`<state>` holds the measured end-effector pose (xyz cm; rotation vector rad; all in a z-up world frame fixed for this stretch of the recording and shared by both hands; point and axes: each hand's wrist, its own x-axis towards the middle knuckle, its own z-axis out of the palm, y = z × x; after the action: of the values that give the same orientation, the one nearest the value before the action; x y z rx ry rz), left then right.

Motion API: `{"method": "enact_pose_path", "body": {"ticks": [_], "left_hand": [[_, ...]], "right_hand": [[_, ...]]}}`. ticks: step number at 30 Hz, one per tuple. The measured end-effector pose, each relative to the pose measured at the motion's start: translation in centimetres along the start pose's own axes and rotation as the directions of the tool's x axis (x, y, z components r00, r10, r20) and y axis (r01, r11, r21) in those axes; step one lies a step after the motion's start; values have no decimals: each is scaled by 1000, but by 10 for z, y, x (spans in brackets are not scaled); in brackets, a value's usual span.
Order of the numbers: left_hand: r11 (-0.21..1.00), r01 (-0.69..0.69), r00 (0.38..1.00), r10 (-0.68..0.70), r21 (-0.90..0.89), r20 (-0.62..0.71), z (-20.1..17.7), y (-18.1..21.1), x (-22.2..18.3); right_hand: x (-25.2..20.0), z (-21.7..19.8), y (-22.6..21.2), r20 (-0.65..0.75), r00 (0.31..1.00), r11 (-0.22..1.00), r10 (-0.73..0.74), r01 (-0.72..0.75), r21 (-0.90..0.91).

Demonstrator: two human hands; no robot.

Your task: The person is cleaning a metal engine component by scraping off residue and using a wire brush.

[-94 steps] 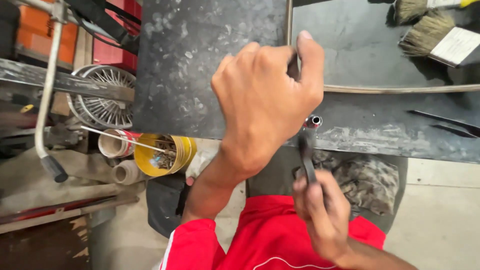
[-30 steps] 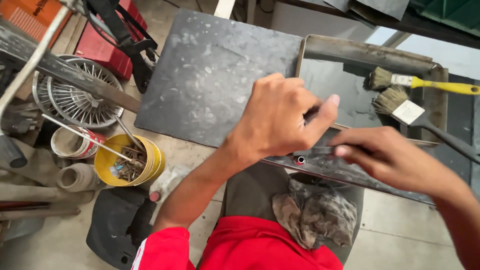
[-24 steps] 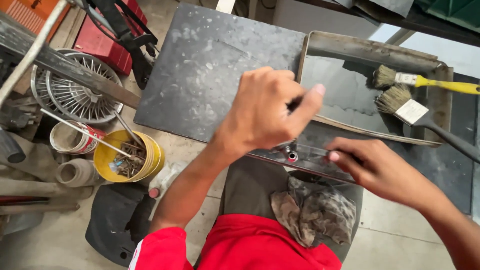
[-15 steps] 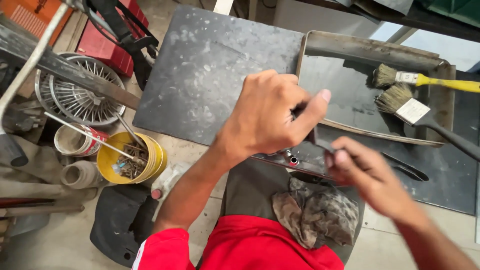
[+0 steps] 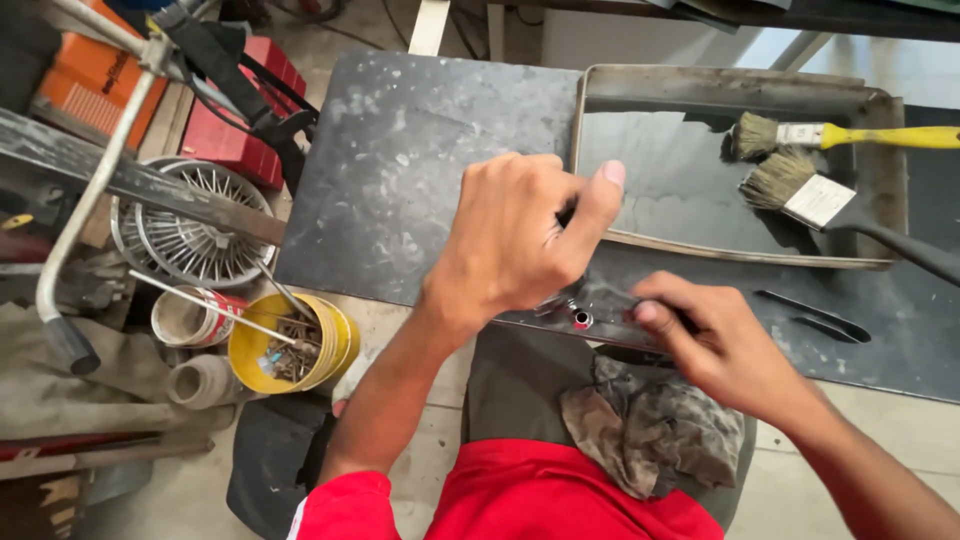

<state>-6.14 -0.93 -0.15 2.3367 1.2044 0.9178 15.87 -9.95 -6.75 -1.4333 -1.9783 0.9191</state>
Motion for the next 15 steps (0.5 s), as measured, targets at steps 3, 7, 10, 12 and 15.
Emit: {"method": "enact_pose_path", "body": {"ticks": [3, 7, 10, 12, 15], "left_hand": [[1000, 18, 1000, -18, 8, 25, 0, 3, 1], [999, -4, 1000, 2, 44, 30, 7, 11, 2], [997, -26, 999, 22, 73, 48, 11, 14, 8], [995, -36, 998, 32, 88, 47, 11, 13, 7], [991, -29, 999, 26, 133, 24, 11, 8, 0]], "right_hand": [[-11, -7, 1, 93, 989, 988, 119, -109, -105], [-18, -22, -6, 12, 997, 992, 71, -69, -101], [-5, -17, 3, 69, 996, 994, 54, -61, 93], [-3, -6, 6, 127, 988, 982, 85, -105, 160], [-14, -1, 0, 122, 988, 984, 94, -111, 142]]}}
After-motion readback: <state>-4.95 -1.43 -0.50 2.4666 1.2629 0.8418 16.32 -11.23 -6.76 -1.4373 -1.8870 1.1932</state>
